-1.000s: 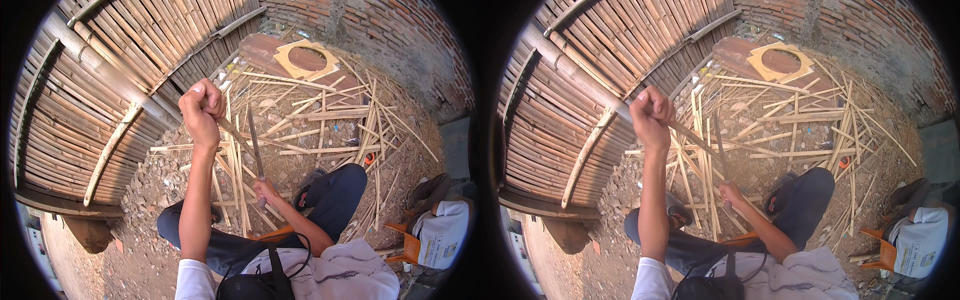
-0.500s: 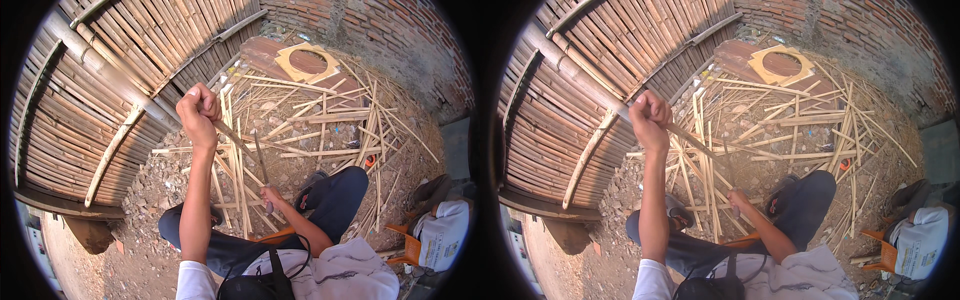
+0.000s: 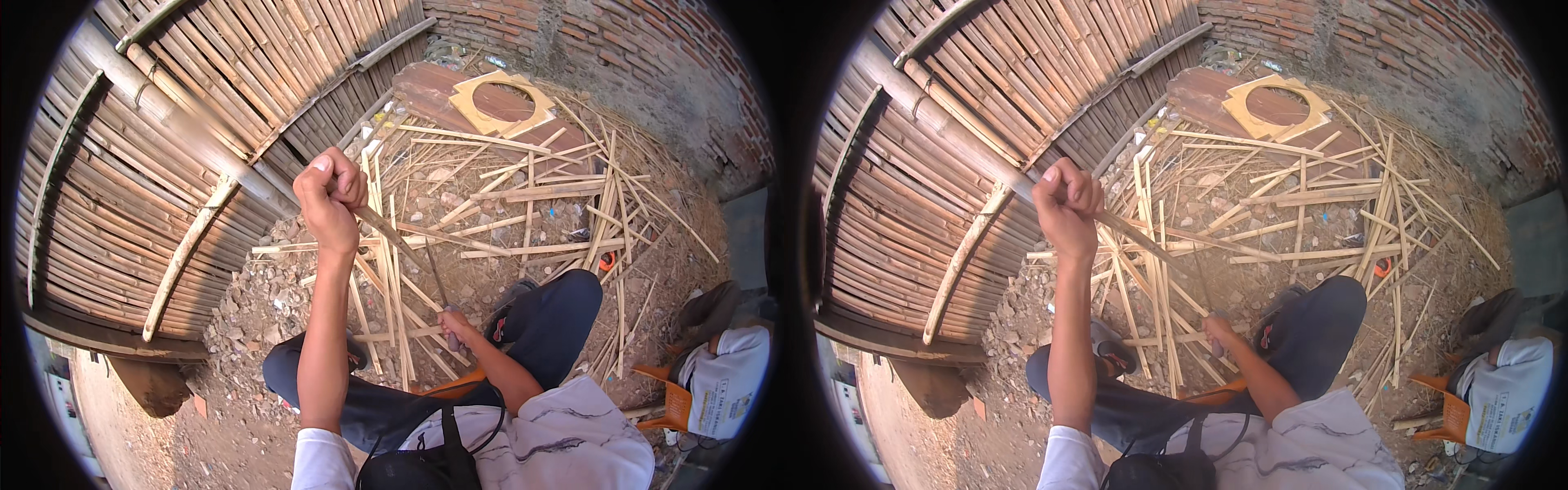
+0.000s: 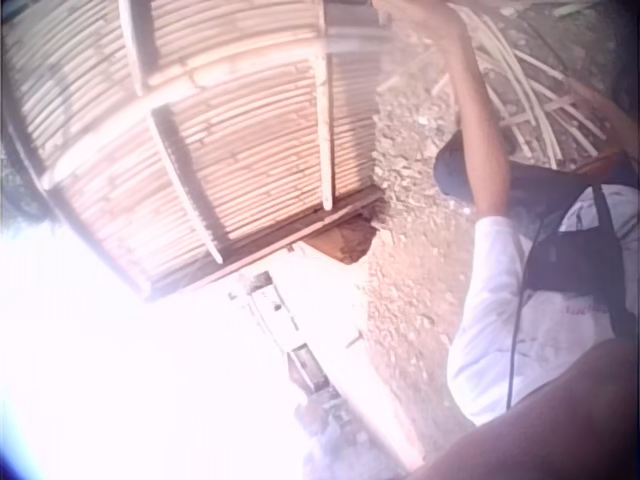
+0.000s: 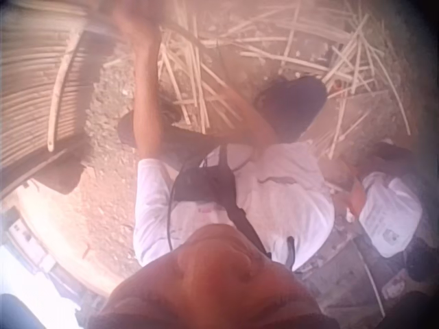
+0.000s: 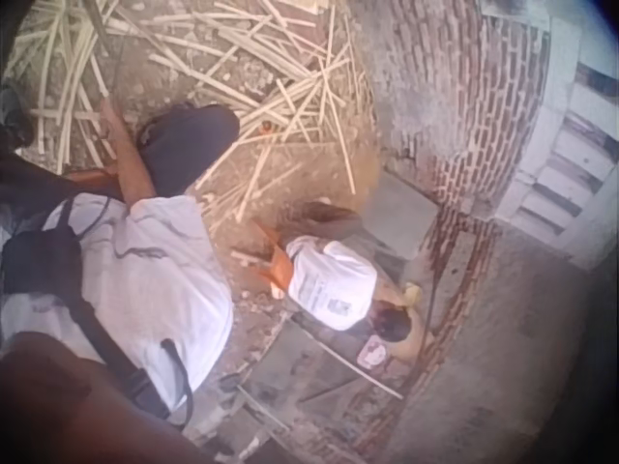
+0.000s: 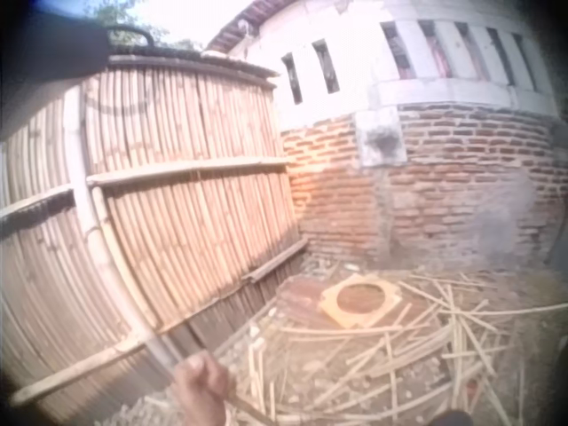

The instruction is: The person sits on the ground and uses a metal file to sharpen the ends of thin wooden sticks. They hold each stick in one hand and rub the file along the tip to create a point, repeating this process for multiple sticks.

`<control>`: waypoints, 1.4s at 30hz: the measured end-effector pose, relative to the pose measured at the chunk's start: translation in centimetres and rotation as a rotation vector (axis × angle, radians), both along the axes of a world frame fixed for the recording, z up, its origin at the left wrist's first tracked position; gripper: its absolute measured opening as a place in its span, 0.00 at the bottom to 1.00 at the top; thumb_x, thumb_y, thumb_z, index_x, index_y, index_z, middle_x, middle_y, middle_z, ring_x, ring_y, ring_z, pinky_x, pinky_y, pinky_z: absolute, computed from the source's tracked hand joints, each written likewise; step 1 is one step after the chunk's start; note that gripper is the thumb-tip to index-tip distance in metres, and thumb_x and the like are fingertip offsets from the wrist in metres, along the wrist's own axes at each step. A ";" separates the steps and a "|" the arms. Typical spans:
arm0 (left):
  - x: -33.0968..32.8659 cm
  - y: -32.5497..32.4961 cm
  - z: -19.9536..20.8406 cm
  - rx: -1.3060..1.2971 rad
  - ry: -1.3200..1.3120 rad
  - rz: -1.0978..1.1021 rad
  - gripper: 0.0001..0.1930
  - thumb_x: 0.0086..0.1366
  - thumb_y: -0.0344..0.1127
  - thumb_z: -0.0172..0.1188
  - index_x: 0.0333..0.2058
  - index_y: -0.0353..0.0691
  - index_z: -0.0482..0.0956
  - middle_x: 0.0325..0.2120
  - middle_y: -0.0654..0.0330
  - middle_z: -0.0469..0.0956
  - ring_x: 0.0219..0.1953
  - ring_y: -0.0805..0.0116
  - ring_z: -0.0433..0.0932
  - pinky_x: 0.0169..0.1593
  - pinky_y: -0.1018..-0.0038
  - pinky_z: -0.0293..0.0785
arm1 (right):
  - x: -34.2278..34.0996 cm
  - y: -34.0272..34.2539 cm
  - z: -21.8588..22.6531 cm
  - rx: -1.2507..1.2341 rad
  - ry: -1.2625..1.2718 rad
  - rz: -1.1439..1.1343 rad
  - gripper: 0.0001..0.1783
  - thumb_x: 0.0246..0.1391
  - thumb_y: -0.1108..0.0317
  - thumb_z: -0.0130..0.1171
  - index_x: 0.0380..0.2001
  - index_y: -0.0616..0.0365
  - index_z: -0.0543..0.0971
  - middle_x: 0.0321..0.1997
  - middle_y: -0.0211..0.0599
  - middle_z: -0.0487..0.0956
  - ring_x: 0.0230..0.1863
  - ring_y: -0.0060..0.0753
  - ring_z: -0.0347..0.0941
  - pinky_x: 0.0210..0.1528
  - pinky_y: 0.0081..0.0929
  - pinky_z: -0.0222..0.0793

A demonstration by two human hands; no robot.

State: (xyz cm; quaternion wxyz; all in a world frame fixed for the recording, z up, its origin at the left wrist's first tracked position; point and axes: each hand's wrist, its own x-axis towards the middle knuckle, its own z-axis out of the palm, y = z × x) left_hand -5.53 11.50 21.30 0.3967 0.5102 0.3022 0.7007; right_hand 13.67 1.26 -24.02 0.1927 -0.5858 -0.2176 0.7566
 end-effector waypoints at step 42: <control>-1.4 0.2 0.2 0.014 -0.044 0.165 0.20 0.72 0.47 0.43 0.21 0.46 0.55 0.13 0.72 0.47 0.16 0.78 0.45 0.21 0.74 0.43 | -0.6 -2.8 -1.6 -0.062 0.049 -0.094 0.13 0.57 0.61 0.59 0.22 0.51 0.70 0.16 0.24 0.66 0.13 0.20 0.59 0.17 0.27 0.61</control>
